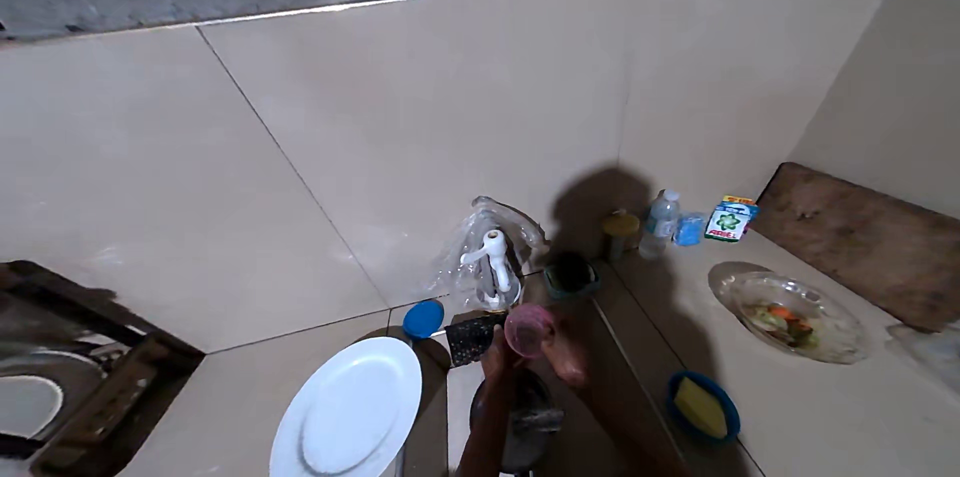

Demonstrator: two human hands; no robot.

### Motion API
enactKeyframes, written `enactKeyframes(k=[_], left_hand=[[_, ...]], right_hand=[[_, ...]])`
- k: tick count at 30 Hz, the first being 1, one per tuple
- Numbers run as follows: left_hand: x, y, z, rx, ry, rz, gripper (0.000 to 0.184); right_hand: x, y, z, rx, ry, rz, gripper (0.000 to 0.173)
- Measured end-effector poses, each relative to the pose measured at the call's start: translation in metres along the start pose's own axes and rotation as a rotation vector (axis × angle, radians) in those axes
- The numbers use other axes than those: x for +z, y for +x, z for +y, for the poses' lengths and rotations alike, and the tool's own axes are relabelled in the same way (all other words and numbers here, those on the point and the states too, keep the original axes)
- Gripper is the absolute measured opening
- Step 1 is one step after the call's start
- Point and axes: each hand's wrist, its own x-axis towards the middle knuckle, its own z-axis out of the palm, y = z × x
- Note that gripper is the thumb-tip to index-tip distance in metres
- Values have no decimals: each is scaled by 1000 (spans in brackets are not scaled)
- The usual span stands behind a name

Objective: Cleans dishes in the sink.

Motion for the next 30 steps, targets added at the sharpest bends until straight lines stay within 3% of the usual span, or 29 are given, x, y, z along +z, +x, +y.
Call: enactKeyframes(k=[2, 5, 9, 12, 15, 17, 19, 21, 23, 24, 27, 28, 30], left_hand=[[-4, -3, -14, -61, -113, -95, 60], [-13, -10, -20, -93, -283, -110, 62], [-26, -26, -4, -120, -332, -120, 58], [-32, -14, -15, -30, -565, -228, 57], [-31, -17, -14, 172, -632, -228, 60], [-34, -9, -17, 230, -645, -147, 58], [-42, 8, -23, 265, -648, -129, 56], [-49, 18, -25, 293, -596, -201, 58], [-49, 13, -17, 307, -395, -276, 61], [-49, 11, -10, 293, -230, -318, 60], [-51, 20, 19, 112, 226, -402, 48], [-52, 25, 25, 116, 292, -404, 44], [-47, 27, 33, 153, 180, -379, 44]], right_hand=[[-9, 1, -16, 45, -111, -88, 48], [-11, 4, -25, 37, -118, -203, 42], [-10, 15, -14, 57, -36, -190, 40], [3, 5, -13, 20, 77, -164, 33], [26, 1, 1, -88, 113, -48, 32], [33, -5, 7, -203, 25, 60, 46], [38, -13, 6, -329, 28, 246, 43], [40, -22, -4, -346, 246, 260, 37], [50, -29, -11, -245, 496, 58, 35], [62, -30, -6, -253, 477, 8, 37], [76, -31, 14, -443, -136, -245, 47], [76, -20, 13, -496, -303, -281, 47], [73, 0, -4, -458, -329, -250, 48]])
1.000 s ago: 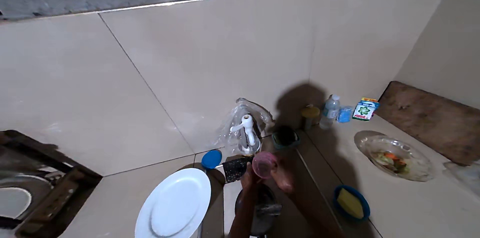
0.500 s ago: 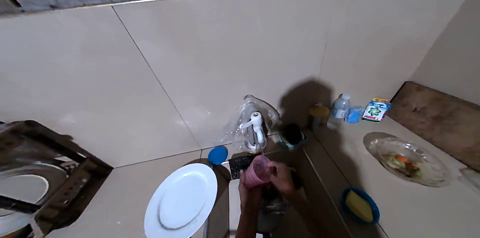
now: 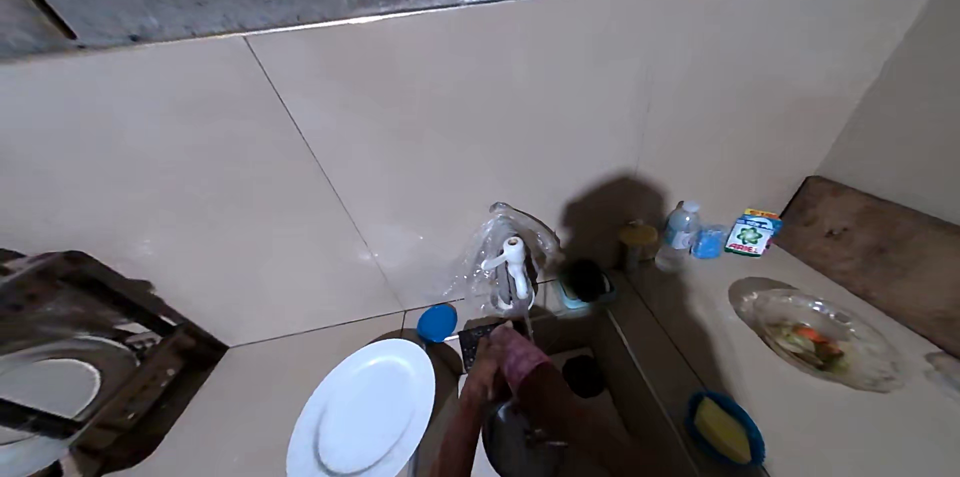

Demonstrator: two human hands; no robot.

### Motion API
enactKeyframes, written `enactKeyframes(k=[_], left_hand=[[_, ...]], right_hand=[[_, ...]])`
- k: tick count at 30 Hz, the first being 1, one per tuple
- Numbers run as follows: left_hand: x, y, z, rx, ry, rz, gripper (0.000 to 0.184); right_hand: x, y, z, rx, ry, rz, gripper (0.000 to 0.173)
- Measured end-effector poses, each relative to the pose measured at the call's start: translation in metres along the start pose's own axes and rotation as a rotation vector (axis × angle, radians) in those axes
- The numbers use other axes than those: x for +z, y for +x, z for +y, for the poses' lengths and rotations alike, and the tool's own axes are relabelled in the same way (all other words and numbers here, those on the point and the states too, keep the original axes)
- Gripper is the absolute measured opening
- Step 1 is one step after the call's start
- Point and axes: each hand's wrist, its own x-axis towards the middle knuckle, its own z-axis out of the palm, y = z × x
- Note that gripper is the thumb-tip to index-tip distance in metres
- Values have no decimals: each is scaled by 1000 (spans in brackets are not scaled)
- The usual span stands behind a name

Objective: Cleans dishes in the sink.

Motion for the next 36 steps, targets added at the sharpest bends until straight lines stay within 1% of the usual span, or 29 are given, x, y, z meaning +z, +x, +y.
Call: enactKeyframes(k=[1, 2, 3, 4, 5, 6, 7, 8, 9, 10, 12, 13, 15, 16, 17, 18, 20, 21, 22, 24, 26, 27, 28, 29, 31, 32, 33, 34, 36], left_hand=[[5, -3, 4, 29, -119, -1, 46], [11, -12, 4, 72, -261, -8, 44], [15, -23, 2, 131, -395, -25, 43], [18, -31, -1, 165, -473, -50, 45], [17, -36, -4, 151, -452, -82, 48], [11, -37, -5, 100, -323, -102, 46], [3, -37, -2, 22, -123, -135, 51], [-3, -34, 0, -45, 59, -153, 61], [-3, -31, 0, -68, 170, -131, 69], [1, -31, -1, -48, 182, -69, 67], [11, -34, -1, 78, -44, 30, 47], [13, -38, -4, 132, -216, 45, 39], [10, -50, -12, 165, -537, 22, 44], [8, -54, -12, 131, -574, -2, 45], [4, -54, -10, 69, -495, -33, 45], [-5, -51, -8, -6, -346, -94, 45], [-14, -41, -5, -100, 10, -148, 46], [-13, -36, -10, -84, 90, -112, 52], [-11, -33, -13, -50, 71, -62, 57], [2, -39, -10, 61, -171, 19, 47], [6, -51, -12, 155, -464, 33, 48], [5, -55, -14, 184, -522, 24, 49], [4, -56, -13, 174, -495, -1, 49], [1, -56, -10, 116, -400, -22, 48], [-10, -56, -1, -86, -125, -92, 46], [-12, -53, 0, -138, -45, -122, 47], [-11, -52, -2, -148, -54, -110, 49], [-8, -54, -3, -118, -139, -58, 50], [0, -59, -8, 21, -415, 33, 52]], right_hand=[[-12, -2, -10, 47, 84, -21, 51], [-28, -8, -28, 136, 257, -16, 50], [-50, -14, -54, 251, 424, 1, 43], [-66, -20, -72, 321, 523, 5, 37], [-76, -27, -82, 337, 559, 4, 33], [-81, -33, -85, 312, 502, -19, 36], [-83, -40, -86, 265, 362, -117, 40], [-82, -46, -86, 195, 218, -196, 41], [-80, -50, -86, 156, 99, -234, 42], [-76, -50, -86, 156, 16, -237, 42], [-76, -44, -85, 183, 44, -251, 45], [-78, -40, -86, 224, 155, -258, 45], [-77, -35, -89, 336, 427, -162, 31], [-77, -35, -90, 357, 491, -133, 31], [-79, -36, -90, 319, 443, -134, 38], [-78, -36, -92, 250, 322, -180, 44], [-76, -31, -98, 147, -14, -294, 44], [-77, -27, -102, 187, -58, -335, 45], [-78, -26, -103, 213, -20, -319, 44], [-81, -29, -97, 227, 139, -274, 43], [-77, -31, -93, 321, 411, -192, 36], [-72, -33, -93, 362, 492, -146, 31], [-71, -35, -92, 360, 501, -122, 32], [-69, -39, -92, 310, 435, -154, 37], [-68, -45, -93, 177, 133, -326, 41], [-69, -43, -95, 163, 8, -358, 42], [-69, -39, -98, 187, -73, -365, 42], [-69, -36, -98, 196, -81, -316, 41], [-72, -29, -96, 239, 76, -288, 41]])
